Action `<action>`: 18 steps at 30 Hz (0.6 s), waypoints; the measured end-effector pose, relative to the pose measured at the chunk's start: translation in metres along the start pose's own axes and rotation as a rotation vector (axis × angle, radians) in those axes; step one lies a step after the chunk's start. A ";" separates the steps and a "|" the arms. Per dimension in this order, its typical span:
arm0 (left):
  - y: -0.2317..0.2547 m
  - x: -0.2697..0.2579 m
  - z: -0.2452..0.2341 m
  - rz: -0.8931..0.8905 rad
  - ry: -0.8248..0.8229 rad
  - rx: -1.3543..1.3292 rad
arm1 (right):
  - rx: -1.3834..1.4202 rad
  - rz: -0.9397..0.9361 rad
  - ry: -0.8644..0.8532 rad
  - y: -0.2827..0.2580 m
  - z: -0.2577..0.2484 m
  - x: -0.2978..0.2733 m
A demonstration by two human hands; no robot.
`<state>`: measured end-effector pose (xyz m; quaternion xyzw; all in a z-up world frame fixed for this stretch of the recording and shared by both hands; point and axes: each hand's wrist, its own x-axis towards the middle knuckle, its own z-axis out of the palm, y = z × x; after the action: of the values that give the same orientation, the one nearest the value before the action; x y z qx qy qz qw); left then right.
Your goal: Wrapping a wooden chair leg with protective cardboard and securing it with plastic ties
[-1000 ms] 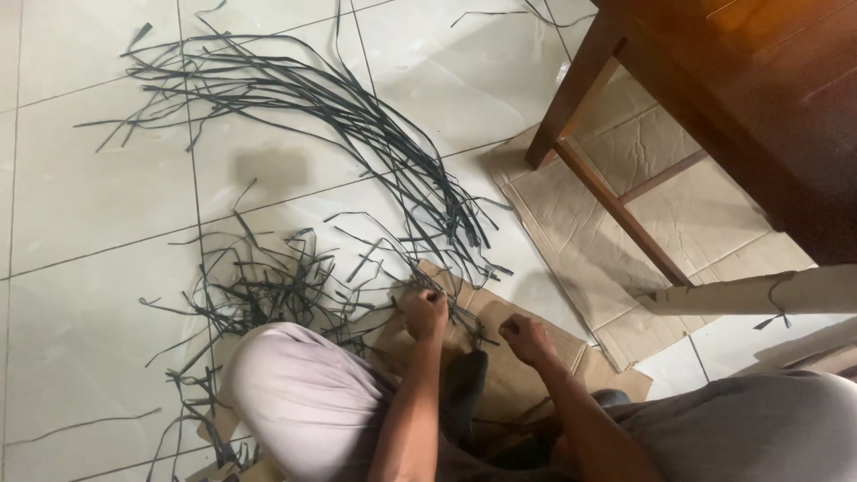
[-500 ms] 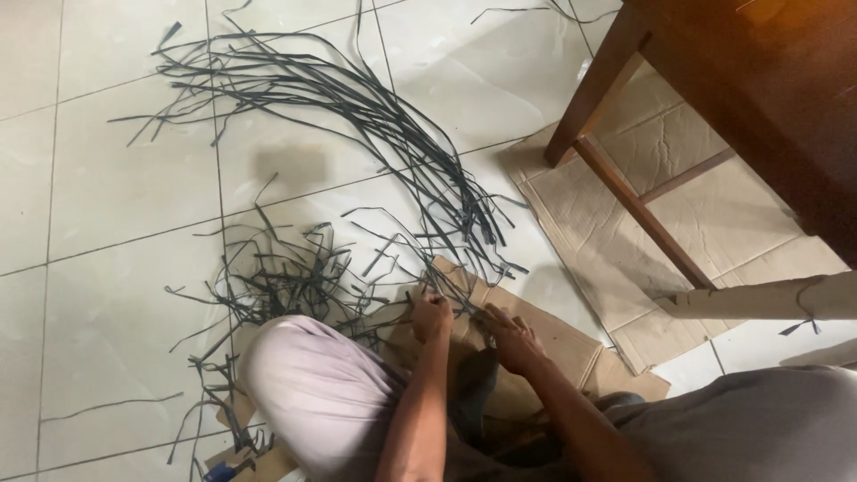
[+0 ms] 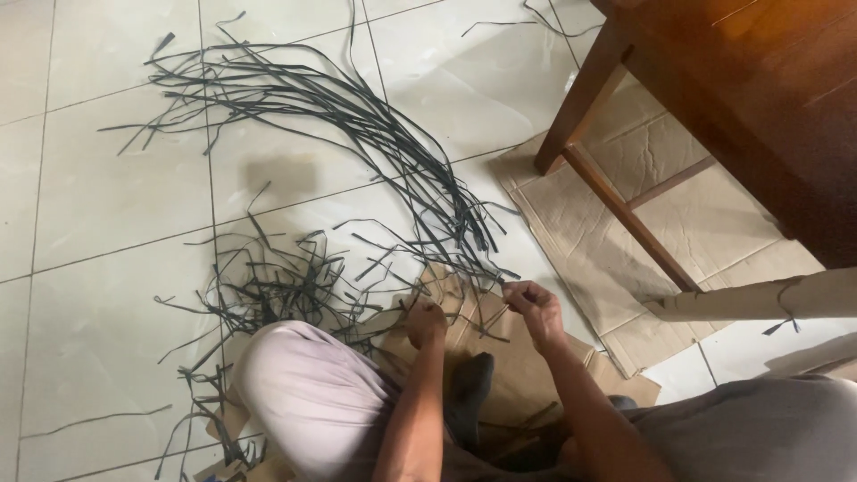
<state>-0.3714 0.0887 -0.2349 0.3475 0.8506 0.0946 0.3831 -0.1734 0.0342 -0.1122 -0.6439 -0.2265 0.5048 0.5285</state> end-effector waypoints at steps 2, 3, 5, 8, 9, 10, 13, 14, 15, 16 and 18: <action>0.005 -0.008 -0.005 0.031 -0.001 -0.004 | 0.017 -0.011 0.002 -0.005 -0.005 -0.001; 0.007 -0.013 -0.008 0.058 0.000 -0.007 | 0.034 -0.020 0.002 -0.007 -0.008 -0.001; 0.005 -0.016 -0.008 0.066 0.004 -0.020 | -0.007 -0.003 0.002 0.002 -0.014 -0.005; 0.010 -0.029 -0.012 0.068 0.016 -0.050 | -0.096 0.039 0.003 0.025 -0.030 -0.002; 0.013 -0.035 -0.014 0.062 0.022 -0.065 | -0.143 0.067 0.005 0.035 -0.036 0.000; 0.015 -0.037 -0.016 0.061 0.024 -0.067 | -0.144 0.066 0.003 0.041 -0.039 0.003; 0.019 -0.042 -0.020 0.048 0.004 -0.039 | -0.325 0.127 0.036 0.062 -0.046 0.010; 0.020 -0.041 -0.019 0.042 0.004 -0.042 | -0.385 0.123 0.053 0.069 -0.047 0.014; 0.021 -0.040 -0.018 0.035 0.004 -0.045 | -0.446 0.119 0.070 0.076 -0.049 0.018; 0.021 -0.043 -0.018 0.034 0.005 -0.045 | -0.446 0.120 0.069 0.083 -0.052 0.021; 0.021 -0.050 -0.020 0.086 0.030 -0.038 | -0.838 0.018 0.118 0.097 -0.060 0.027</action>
<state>-0.3516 0.0733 -0.1834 0.3748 0.8386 0.1323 0.3725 -0.1334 -0.0033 -0.2156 -0.8328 -0.3759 0.3361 0.2285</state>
